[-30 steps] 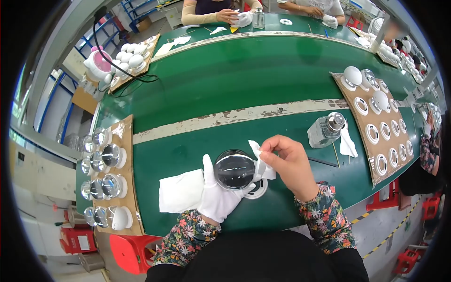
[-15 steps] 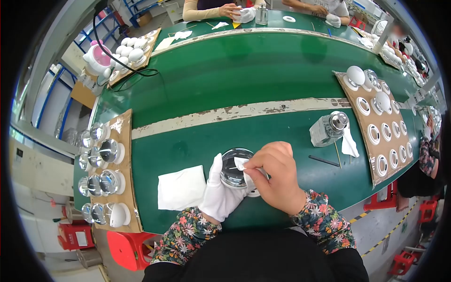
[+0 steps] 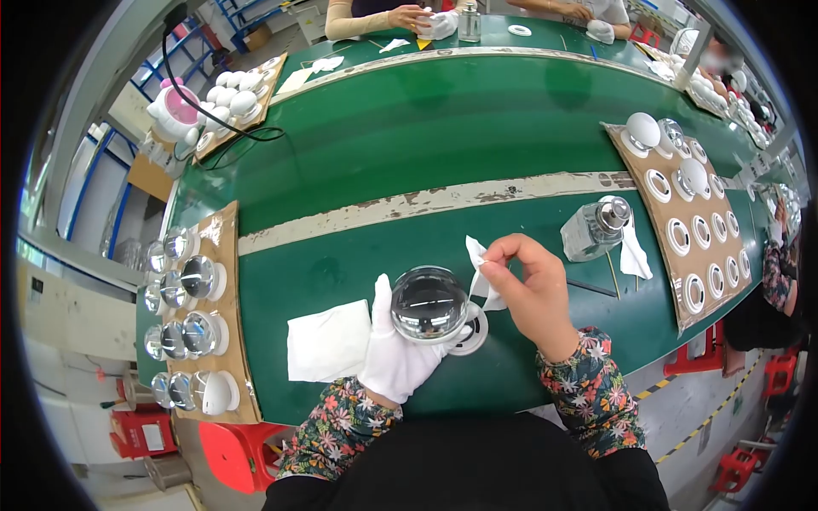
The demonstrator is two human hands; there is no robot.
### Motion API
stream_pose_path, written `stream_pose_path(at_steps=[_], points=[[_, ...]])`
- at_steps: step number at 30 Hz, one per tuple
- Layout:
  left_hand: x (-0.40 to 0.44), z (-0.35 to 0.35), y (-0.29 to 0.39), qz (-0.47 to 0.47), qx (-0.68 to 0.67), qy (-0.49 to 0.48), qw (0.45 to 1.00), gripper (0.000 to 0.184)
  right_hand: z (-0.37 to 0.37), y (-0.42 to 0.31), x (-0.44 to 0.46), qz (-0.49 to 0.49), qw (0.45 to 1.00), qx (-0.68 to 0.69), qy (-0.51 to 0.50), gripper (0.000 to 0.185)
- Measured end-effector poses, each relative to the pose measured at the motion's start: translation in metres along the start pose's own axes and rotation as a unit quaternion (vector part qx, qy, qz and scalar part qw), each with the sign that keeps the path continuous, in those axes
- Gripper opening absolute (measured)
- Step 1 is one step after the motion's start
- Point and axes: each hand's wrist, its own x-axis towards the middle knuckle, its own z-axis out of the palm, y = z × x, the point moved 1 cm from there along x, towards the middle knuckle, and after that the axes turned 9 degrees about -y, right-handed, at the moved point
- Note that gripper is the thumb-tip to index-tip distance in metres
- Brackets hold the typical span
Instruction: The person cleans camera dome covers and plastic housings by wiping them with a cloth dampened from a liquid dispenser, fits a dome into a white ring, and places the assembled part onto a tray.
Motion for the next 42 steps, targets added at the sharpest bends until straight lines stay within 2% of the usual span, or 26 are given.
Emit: stream_pose_path(at_steps=[3,6,10,12,15,16,18,22,32,37,42], points=[[0.001,-0.002,0.001,-0.004,-0.006,-0.011,1.000,0.072,0.002,-0.004,-0.002,0.014,0.999,0.033,-0.019,0.008],[0.004,-0.001,-0.001,0.014,-0.014,0.041,0.999,0.074,0.002,-0.009,-0.004,0.032,0.997,0.062,-0.034,0.008],[0.003,0.001,-0.002,0.012,-0.001,0.033,0.999,0.074,0.002,-0.008,-0.005,0.036,0.994,0.091,-0.041,0.008],[0.002,-0.001,-0.001,0.011,-0.001,-0.004,1.000,0.071,0.003,-0.008,-0.005,0.023,0.994,0.100,-0.047,0.008],[0.002,0.005,-0.003,0.027,0.009,-0.017,0.999,0.066,0.008,-0.012,-0.008,-0.006,0.997,0.052,-0.047,0.010],[0.003,0.007,-0.004,0.036,0.014,-0.014,0.999,0.064,0.011,-0.016,-0.008,-0.072,0.996,-0.032,-0.047,0.012],[0.003,-0.005,-0.006,0.042,0.026,-0.012,0.999,0.060,0.021,-0.024,-0.010,-0.200,0.958,-0.200,-0.042,0.015],[0.002,-0.011,-0.010,0.043,0.028,-0.014,0.999,0.054,0.046,-0.021,-0.018,-0.295,0.910,-0.291,-0.023,0.022],[0.000,-0.005,-0.006,0.030,0.006,-0.022,0.999,0.060,0.038,-0.021,-0.022,-0.287,0.919,-0.271,-0.012,0.022],[-0.001,-0.012,-0.004,0.001,-0.023,-0.064,0.998,0.068,0.034,-0.017,-0.022,-0.252,0.948,-0.197,-0.008,0.020],[-0.002,-0.003,-0.002,0.008,-0.012,-0.065,0.998,0.077,0.028,-0.013,-0.021,-0.224,0.967,-0.125,-0.002,0.018]])
